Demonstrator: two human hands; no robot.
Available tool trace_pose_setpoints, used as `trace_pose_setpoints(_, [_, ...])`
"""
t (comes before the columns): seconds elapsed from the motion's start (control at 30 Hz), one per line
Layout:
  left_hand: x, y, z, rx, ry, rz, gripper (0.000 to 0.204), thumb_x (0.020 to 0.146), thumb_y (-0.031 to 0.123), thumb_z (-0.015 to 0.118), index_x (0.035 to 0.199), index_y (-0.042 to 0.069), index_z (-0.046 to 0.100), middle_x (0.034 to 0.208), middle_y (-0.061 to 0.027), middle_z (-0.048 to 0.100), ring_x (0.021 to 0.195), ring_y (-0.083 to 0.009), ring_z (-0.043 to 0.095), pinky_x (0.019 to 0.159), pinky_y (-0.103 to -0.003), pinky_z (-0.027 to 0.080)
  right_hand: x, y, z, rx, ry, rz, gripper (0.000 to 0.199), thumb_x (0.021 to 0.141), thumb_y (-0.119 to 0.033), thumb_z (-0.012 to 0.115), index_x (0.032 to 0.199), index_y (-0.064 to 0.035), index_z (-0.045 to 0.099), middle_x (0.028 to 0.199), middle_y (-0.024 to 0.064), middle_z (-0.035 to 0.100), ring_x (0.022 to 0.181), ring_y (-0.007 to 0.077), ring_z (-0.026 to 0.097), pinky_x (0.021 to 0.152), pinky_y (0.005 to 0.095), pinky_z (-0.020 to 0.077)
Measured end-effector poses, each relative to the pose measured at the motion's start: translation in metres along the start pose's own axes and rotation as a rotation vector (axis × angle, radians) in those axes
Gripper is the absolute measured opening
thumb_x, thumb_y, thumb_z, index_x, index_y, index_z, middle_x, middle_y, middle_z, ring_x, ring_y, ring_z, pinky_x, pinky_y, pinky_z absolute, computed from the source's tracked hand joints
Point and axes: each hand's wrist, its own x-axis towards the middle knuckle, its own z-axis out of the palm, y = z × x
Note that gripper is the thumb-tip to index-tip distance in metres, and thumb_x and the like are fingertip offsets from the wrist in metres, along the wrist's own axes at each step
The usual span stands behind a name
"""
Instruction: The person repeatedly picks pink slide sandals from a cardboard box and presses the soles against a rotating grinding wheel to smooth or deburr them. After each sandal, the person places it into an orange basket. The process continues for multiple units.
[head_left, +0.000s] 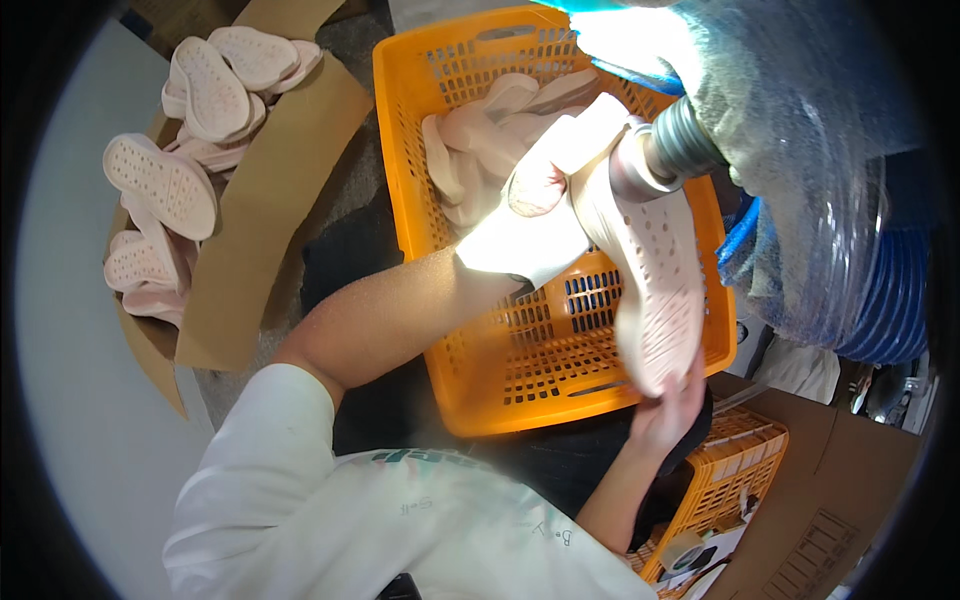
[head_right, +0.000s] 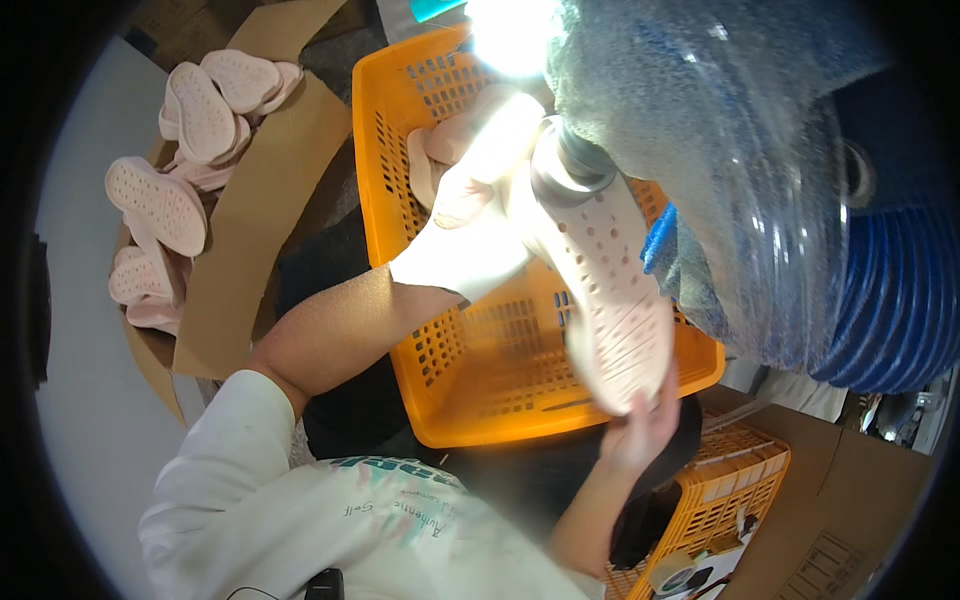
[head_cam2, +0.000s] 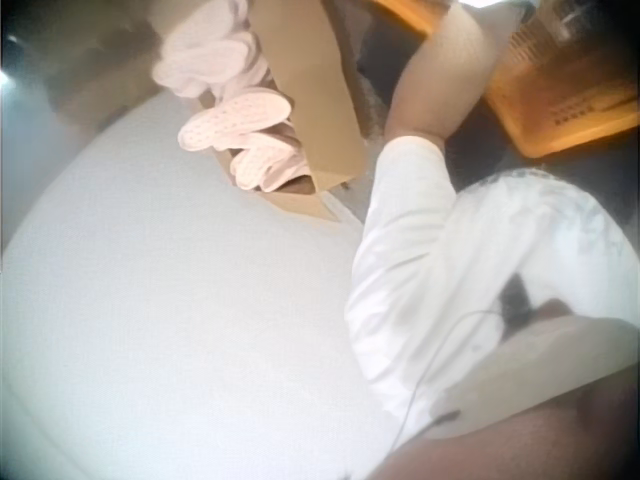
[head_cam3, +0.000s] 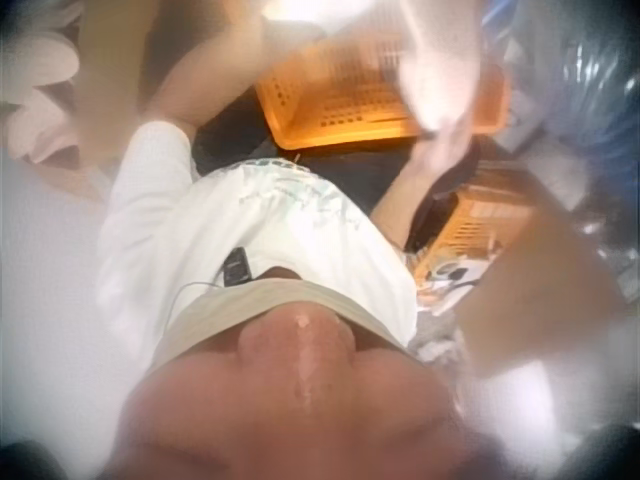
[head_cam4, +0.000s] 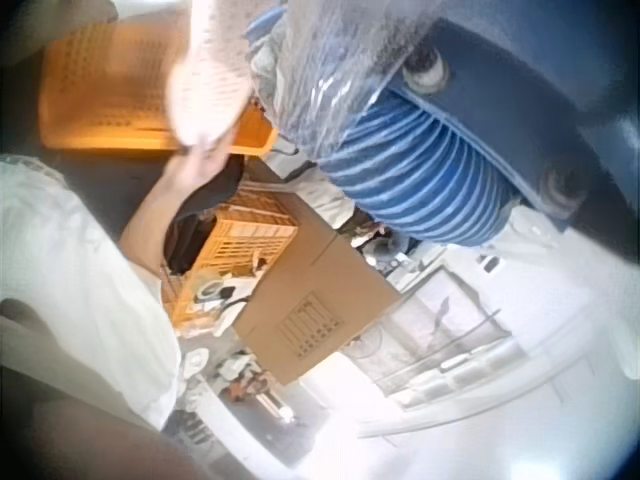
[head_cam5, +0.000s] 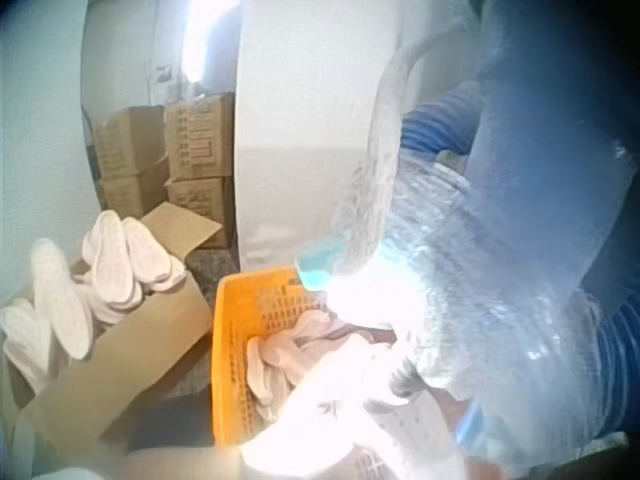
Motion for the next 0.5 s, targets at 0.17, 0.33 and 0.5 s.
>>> trace_pose_setpoints(0.17, [0.0, -0.006, -0.003, -0.053, -0.005, -0.065, 0.054, 0.095, 0.031, 0.065, 0.138, 0.001, 0.052, 0.129, -0.0123, 0.062, 0.12, -0.0239, 0.063, 0.106, -0.039, 0.051, -0.093, -0.011, 0.063, 0.099, -0.205, 0.12, 0.092, 0.09, -0.007, 0.06, 0.161, 0.0052, 0.004, 0.137, 0.033, 0.056, 0.093, 0.0359, 0.075, 0.065, 0.0348, 0.0674])
trace_pose_setpoints(0.33, [-0.005, 0.003, 0.004, -0.011, 0.068, -0.147, 0.054, 0.096, 0.035, 0.064, 0.137, 0.003, 0.053, 0.128, -0.0119, 0.063, 0.119, -0.0236, 0.063, 0.105, -0.039, 0.051, -0.065, -0.035, 0.101, 0.152, -0.256, 0.144, 0.09, 0.089, -0.01, 0.06, 0.16, 0.0079, 0.007, 0.132, 0.0332, 0.059, 0.089, 0.0342, 0.076, 0.068, 0.0338, 0.067])
trace_pose_setpoints(0.5, [0.004, 0.012, 0.005, 0.015, 0.114, -0.148, 0.054, 0.096, 0.039, 0.062, 0.137, 0.004, 0.054, 0.127, -0.0114, 0.063, 0.117, -0.0233, 0.063, 0.103, -0.039, 0.052, -0.02, -0.051, 0.123, 0.196, -0.304, 0.132, 0.085, 0.085, -0.011, 0.058, 0.157, 0.0125, 0.017, 0.123, 0.033, 0.064, 0.082, 0.0311, 0.077, 0.067, 0.0323, 0.0667])
